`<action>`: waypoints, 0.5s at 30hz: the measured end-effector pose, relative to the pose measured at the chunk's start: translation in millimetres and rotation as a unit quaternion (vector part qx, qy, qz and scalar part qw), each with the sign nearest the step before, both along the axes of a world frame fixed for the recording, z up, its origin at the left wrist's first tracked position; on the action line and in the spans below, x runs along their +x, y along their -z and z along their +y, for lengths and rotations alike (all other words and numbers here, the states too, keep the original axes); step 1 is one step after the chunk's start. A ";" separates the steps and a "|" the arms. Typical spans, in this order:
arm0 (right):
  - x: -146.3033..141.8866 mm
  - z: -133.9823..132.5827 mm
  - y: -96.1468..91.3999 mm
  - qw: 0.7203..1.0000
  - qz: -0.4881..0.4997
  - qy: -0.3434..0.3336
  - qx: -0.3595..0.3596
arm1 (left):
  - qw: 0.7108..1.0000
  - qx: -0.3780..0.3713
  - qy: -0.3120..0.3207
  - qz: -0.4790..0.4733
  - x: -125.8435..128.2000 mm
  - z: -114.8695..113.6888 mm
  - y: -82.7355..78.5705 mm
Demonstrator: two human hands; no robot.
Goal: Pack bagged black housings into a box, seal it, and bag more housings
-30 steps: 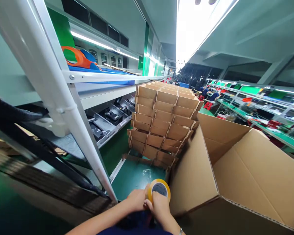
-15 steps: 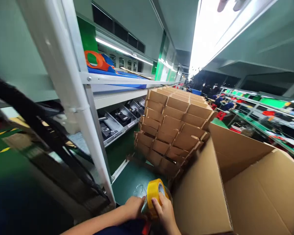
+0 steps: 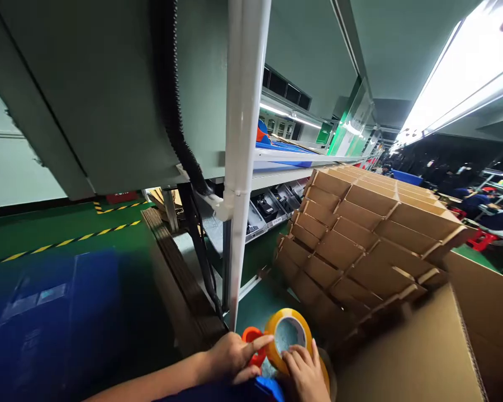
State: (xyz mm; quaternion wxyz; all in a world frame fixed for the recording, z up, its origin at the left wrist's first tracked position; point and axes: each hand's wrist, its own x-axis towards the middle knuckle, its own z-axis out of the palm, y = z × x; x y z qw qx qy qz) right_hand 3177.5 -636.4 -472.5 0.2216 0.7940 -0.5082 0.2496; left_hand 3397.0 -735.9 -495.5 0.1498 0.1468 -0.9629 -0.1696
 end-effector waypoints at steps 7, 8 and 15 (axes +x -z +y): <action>26.4 2.4 -35.8 0.998 0.014 -0.049 -0.049 | 0.991 -0.057 -0.045 -0.108 18.8 8.2 -28.8; 13.3 11.2 -30.9 0.999 0.025 -0.024 -0.025 | 0.992 -0.054 -0.045 -0.105 22.2 8.7 -29.1; -36.4 53.6 74.1 0.894 0.012 0.316 0.317 | 0.992 -0.099 -0.038 -0.067 49.6 14.1 -9.4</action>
